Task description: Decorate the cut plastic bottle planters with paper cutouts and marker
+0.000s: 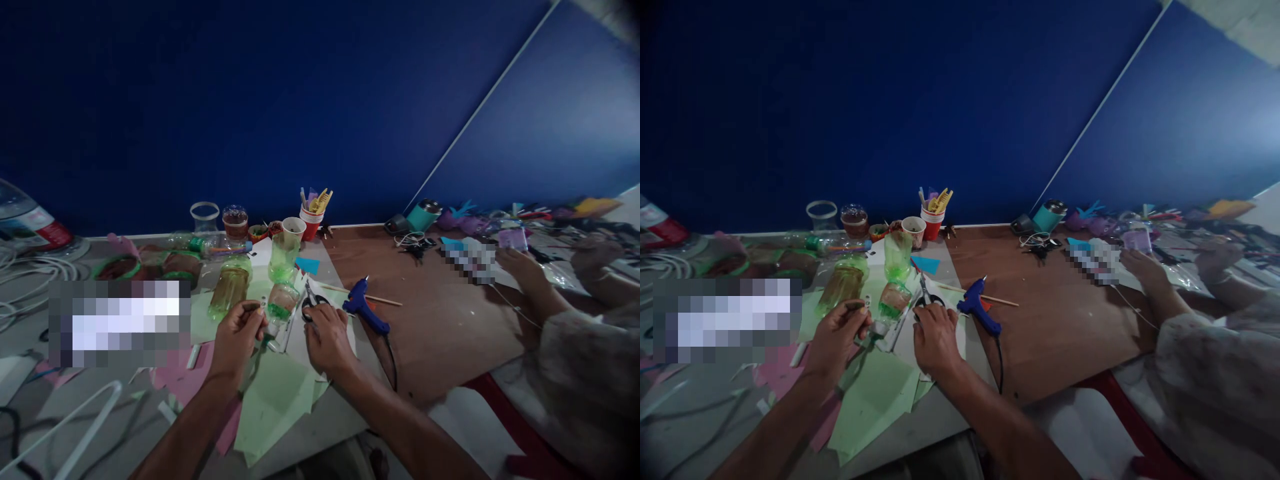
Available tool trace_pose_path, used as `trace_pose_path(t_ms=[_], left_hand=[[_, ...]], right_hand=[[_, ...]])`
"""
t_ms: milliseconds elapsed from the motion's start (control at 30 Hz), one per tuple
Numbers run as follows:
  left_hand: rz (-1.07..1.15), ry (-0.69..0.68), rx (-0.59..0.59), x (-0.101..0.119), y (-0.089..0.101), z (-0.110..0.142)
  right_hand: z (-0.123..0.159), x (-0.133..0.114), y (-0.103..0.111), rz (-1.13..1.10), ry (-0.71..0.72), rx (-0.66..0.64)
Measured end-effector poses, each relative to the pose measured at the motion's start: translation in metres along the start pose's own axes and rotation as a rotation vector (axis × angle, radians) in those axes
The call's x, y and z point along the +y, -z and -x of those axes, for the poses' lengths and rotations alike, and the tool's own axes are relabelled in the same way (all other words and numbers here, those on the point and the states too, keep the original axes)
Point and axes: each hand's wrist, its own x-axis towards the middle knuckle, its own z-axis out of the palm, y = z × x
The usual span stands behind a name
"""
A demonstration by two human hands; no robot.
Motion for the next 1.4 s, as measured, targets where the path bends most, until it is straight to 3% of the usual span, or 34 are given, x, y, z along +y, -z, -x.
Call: trace_pose_path(t_ms=[100, 167, 300, 433, 667, 867, 1033, 1100, 1233, 1300, 1400], left_hand=[[0.007, 0.001, 0.011, 0.000, 0.000, 0.000], [-0.002, -0.003, 0.006, 0.000, 0.000, 0.000], [-0.014, -0.050, 0.009, 0.001, 0.002, -0.003], [-0.085, -0.102, 0.047, 0.004, 0.007, -0.005], [-0.263, -0.035, -0.209, 0.000, 0.001, 0.005], [-0.450, -0.067, -0.316, 0.004, 0.003, 0.015], [-0.868, -0.163, -0.220, 0.018, 0.028, 0.029], [-1.004, -0.162, -0.178, 0.019, 0.047, 0.033], [-1.447, -0.210, 0.013, 0.011, 0.088, 0.033], [-1.624, -0.163, -0.012, 0.006, 0.102, 0.031], [-1.703, -0.053, -0.023, 0.002, 0.111, 0.030]], right_hand=[[-0.004, 0.005, 0.001, 0.012, -0.036, 0.047], [-0.004, 0.004, 0.001, 0.002, 0.018, 0.039], [0.000, -0.008, -0.002, 0.041, 0.246, -0.103], [0.004, -0.018, -0.004, 0.157, 0.291, -0.221], [0.001, -0.018, 0.000, 0.152, 0.301, -0.303], [-0.001, -0.014, 0.000, 0.108, 0.363, -0.310], [0.003, -0.010, 0.001, 0.022, 0.434, -0.216], [0.004, -0.009, 0.001, 0.021, 0.441, -0.215], [0.004, -0.008, -0.001, 0.105, 0.408, -0.283], [0.005, -0.008, -0.004, 0.123, 0.395, -0.295], [0.005, -0.007, -0.005, 0.122, 0.387, -0.305]])
